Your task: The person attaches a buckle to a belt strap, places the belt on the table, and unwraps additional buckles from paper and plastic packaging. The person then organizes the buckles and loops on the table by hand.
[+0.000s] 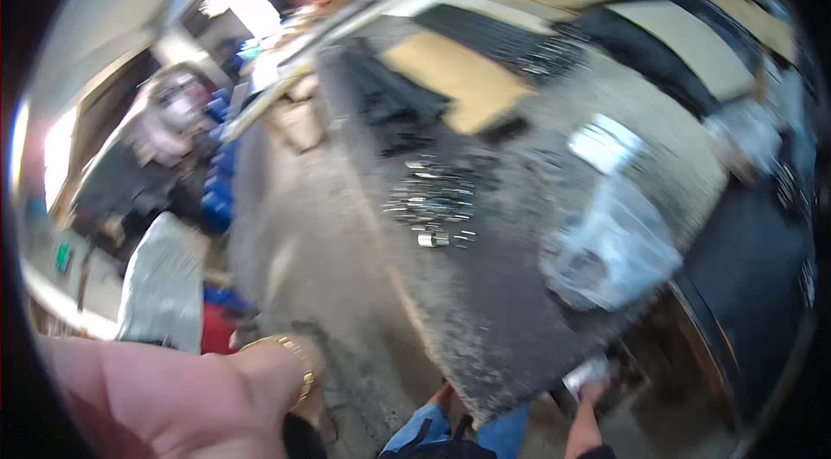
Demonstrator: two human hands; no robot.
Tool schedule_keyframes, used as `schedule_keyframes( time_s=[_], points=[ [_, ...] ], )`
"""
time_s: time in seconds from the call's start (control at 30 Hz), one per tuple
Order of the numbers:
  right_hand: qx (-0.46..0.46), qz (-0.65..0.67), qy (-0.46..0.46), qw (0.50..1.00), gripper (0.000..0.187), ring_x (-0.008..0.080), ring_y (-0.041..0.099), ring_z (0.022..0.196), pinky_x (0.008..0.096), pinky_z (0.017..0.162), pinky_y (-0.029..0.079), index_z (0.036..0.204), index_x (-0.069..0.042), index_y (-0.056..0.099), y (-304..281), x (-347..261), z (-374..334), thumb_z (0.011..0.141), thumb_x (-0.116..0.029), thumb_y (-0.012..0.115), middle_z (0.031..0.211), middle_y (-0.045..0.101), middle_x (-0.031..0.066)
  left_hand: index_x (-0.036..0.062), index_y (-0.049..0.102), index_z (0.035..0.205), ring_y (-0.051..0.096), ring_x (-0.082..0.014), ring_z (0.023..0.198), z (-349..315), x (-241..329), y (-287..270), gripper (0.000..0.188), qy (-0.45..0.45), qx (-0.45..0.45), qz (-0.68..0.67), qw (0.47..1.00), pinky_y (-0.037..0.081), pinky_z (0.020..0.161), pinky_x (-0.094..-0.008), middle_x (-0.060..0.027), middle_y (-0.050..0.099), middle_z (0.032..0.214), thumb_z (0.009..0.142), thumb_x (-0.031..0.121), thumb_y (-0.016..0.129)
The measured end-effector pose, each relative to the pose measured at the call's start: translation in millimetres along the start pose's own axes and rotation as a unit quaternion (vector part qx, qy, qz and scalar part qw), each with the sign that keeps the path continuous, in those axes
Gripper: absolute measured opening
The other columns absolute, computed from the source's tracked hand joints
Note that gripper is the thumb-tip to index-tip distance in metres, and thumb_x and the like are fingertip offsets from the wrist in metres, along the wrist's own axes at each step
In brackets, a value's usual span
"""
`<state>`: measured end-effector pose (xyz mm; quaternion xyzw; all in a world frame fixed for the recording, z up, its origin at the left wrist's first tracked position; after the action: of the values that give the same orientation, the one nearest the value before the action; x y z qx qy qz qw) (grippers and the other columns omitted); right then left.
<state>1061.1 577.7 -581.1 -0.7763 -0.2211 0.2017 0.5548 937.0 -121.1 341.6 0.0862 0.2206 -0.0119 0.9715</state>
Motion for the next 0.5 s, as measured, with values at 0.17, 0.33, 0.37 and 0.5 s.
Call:
schedule_keyframes(
  time_s=[0.17, 0.33, 0.37, 0.5],
  points=[
    [-0.071, 0.137, -0.311, 0.938, 0.039, 0.0343, 0.053, 0.104, 0.0391, 0.091, 0.043, 0.115, 0.003, 0.049, -48, -508, -9, 0.079, -0.007, 0.055, 0.12, 0.051, 0.0215, 0.0063, 0.056, 0.082, 0.044, -0.0205, 0.072, 49, 42, 174, 0.024, 0.211, -0.192, 0.113, 0.952, 0.04, 0.063, -0.0396, -0.009, 0.048, 0.077, 0.084, 0.03, 0.052],
    [-0.087, 0.05, -0.519, 0.849, 0.034, 0.0331, 0.055, 0.095, 0.0391, 0.084, 0.044, 0.112, 0.003, 0.051, -132, -635, -37, 0.081, -0.011, 0.053, 0.113, 0.054, 0.0199, 0.0071, 0.057, 0.076, 0.043, -0.0199, 0.069, 117, 64, 162, 0.026, 0.292, -0.216, 0.293, 0.885, 0.04, 0.058, -0.0382, -0.0084, 0.046, 0.072, 0.085, 0.03, 0.049],
    [-0.091, 0.043, -0.535, 0.839, 0.033, 0.0329, 0.055, 0.093, 0.0391, 0.083, 0.045, 0.112, 0.003, 0.051, -140, -653, -44, 0.082, -0.012, 0.052, 0.111, 0.054, 0.0195, 0.0072, 0.057, 0.074, 0.042, -0.0198, 0.068, 125, 70, 144, 0.026, 0.303, -0.212, 0.302, 0.879, 0.04, 0.057, -0.0379, -0.0082, 0.046, 0.071, 0.086, 0.03, 0.049],
    [-0.113, 0.021, -0.577, 0.809, 0.03, 0.0319, 0.056, 0.086, 0.039, 0.078, 0.046, 0.109, 0.002, 0.053, -169, -692, -74, 0.084, -0.015, 0.051, 0.105, 0.057, 0.0182, 0.0093, 0.055, 0.092, 0.044, -0.0229, 0.084, 124, 54, 41, 0.022, 0.257, -0.052, 0.238, 0.935, 0.039, 0.076, -0.0423, -0.0093, 0.051, 0.092, 0.088, 0.03, 0.05]
  ],
)
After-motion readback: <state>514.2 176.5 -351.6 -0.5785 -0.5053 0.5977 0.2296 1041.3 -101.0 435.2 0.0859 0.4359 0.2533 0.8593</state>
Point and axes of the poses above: each hand's wrist, its own z-axis towards the middle knuckle, its own y-axis out of the palm, x = y × z, the point moved 9 cm from there along z, towards the middle knuckle
